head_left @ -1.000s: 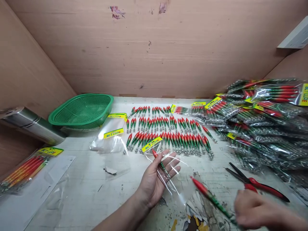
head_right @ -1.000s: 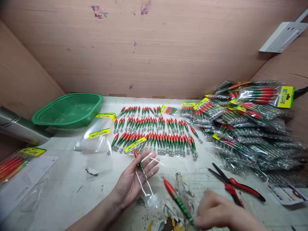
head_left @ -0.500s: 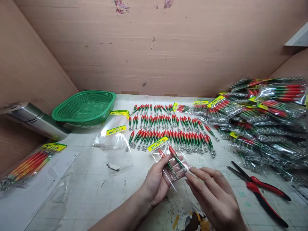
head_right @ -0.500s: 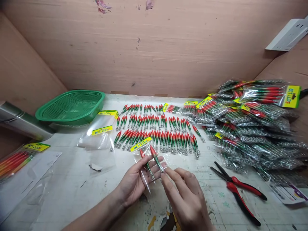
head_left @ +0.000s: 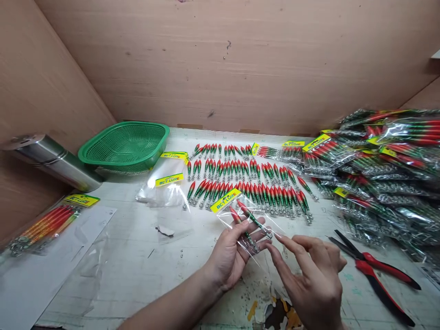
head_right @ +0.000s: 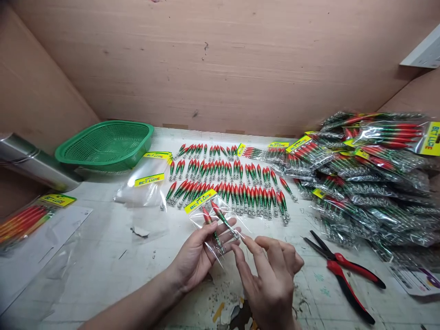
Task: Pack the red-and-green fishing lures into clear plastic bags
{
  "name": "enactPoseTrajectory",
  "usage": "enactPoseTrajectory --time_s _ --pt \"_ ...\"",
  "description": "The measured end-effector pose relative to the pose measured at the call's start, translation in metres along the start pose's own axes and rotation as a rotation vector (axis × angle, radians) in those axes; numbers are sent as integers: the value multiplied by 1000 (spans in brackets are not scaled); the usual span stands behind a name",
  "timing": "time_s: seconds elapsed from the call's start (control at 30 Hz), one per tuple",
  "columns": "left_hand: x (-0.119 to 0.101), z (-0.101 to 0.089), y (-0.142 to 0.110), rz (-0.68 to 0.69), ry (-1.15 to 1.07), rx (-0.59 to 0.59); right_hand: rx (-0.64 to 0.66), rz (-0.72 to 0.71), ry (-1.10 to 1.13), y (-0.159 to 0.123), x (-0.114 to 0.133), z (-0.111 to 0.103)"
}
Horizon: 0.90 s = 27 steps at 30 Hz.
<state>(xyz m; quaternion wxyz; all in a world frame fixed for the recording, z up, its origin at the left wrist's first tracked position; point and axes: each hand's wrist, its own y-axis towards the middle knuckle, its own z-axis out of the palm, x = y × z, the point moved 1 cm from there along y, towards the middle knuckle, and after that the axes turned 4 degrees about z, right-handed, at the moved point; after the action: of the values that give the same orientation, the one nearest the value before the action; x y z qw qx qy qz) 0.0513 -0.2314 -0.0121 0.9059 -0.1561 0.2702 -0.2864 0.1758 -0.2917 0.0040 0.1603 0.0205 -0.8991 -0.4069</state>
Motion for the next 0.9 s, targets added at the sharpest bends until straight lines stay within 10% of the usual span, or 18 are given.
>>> enactPoseTrajectory --time_s 0.9 --pt "0 2 1 4 -70 -69 310 100 222 -3 -10 9"
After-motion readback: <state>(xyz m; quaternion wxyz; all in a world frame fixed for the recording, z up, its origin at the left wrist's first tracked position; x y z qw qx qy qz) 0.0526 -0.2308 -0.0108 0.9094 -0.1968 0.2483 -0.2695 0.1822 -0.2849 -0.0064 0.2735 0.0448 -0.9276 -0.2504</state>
